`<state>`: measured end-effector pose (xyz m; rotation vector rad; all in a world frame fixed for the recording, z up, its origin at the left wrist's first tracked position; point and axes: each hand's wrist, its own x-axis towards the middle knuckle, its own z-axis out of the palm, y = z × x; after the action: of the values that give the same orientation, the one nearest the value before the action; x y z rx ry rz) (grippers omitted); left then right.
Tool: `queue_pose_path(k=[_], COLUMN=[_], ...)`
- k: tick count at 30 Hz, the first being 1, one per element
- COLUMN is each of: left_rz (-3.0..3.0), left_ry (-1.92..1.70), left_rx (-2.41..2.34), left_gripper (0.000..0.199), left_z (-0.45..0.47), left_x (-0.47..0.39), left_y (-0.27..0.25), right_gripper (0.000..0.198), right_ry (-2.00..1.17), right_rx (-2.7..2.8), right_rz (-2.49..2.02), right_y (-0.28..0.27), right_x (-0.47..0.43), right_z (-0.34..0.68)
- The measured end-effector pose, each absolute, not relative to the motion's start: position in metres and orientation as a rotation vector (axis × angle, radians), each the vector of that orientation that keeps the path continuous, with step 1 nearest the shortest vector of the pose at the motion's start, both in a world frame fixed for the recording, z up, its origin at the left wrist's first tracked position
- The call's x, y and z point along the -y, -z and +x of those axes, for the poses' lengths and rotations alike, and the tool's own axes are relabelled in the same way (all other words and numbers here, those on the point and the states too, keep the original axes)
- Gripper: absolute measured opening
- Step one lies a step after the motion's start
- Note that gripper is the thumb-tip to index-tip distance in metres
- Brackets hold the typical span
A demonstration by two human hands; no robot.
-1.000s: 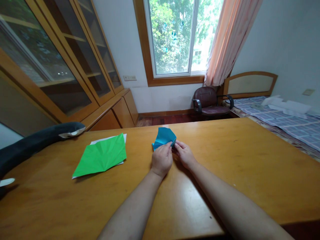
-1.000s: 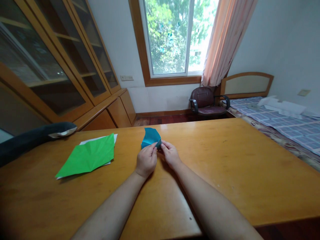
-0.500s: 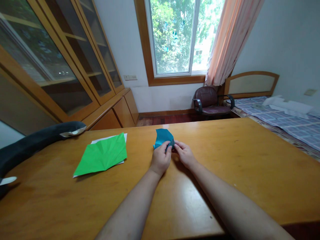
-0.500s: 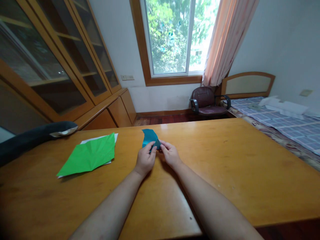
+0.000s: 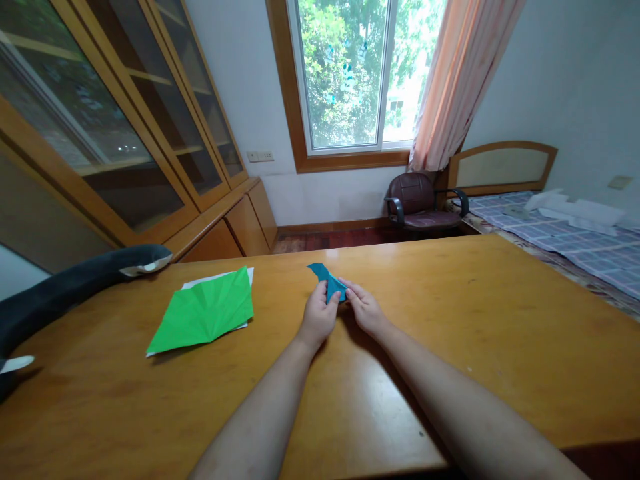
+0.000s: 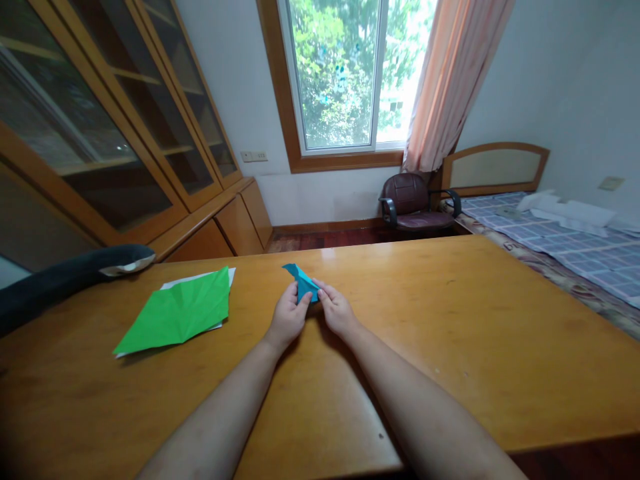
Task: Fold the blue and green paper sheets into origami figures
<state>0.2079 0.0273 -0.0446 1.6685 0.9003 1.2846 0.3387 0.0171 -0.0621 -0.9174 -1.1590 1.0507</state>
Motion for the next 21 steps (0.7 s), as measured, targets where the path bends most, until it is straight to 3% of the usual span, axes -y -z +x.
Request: queue_pose_path(k=[9, 15, 21], left_rz=[1.663, 1.713, 1.750], left_ry=[-1.170, -1.188, -1.244], left_rx=[-1.001, -1.052, -1.020], left_gripper=[0.032, 0.021, 0.023], left_z=[0.209, 0.209, 0.209], left_x=[-0.023, -0.021, -0.021], left_y=[0.041, 0.037, 0.038], right_gripper=[0.054, 0.056, 0.047], right_ry=[-1.013, -1.097, -1.124], right_rx=[1.159, 1.211, 1.190], right_rz=[-0.934, -0.885, -0.871], right_y=[0.059, 0.051, 0.051], right_x=[-0.012, -0.007, -0.007], right_z=[0.337, 0.338, 0.338])
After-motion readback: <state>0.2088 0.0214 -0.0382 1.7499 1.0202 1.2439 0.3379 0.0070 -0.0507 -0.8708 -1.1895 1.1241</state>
